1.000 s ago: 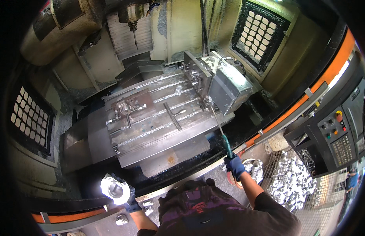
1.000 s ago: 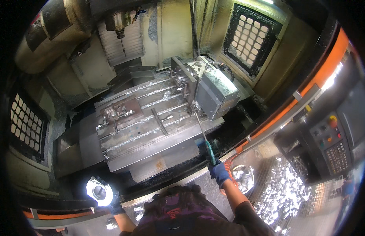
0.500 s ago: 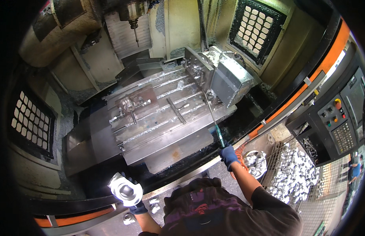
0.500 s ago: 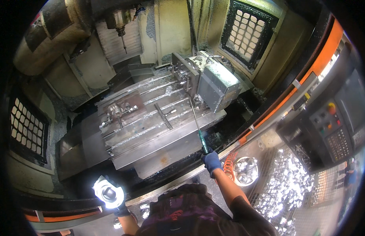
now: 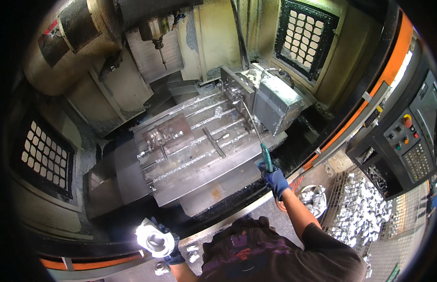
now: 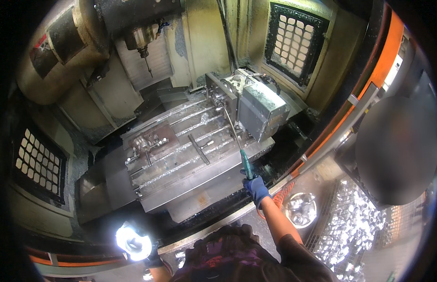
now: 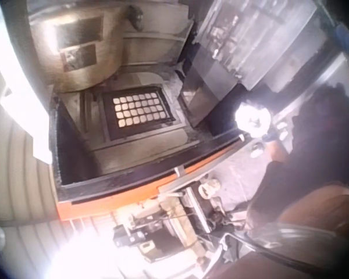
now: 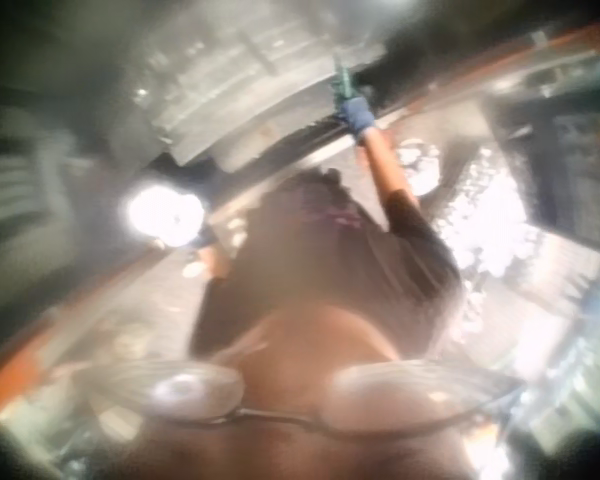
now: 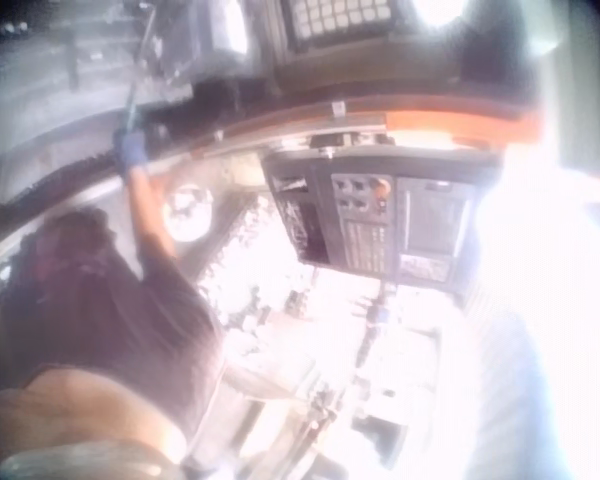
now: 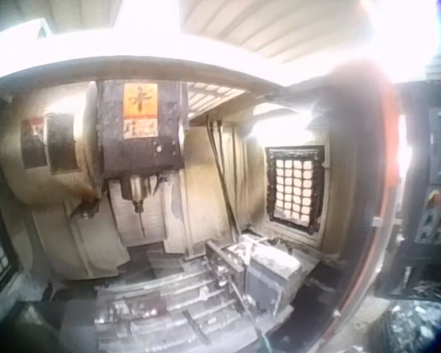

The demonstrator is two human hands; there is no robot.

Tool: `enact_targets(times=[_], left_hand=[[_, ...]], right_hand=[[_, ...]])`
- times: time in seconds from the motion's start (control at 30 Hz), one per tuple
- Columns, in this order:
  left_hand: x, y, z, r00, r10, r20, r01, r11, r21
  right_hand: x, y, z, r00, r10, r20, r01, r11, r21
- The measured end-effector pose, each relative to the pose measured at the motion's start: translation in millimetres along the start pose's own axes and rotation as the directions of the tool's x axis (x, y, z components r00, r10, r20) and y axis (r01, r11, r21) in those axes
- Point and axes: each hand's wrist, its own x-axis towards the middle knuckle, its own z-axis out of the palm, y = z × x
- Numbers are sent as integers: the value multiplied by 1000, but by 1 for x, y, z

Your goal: The person uses an air nozzle to clean metal shavings from a CNC machine table and a metal component, then places the component into a fixture and secures it using a T-handle wrench and another tool.

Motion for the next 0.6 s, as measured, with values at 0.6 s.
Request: enact_targets(times=[0.6], left_hand=[[-29, -13, 184, 899, -277, 340, 438, 620, -651]], right_hand=[[-6, -9, -41, 950, 285, 124, -307, 926, 219]])
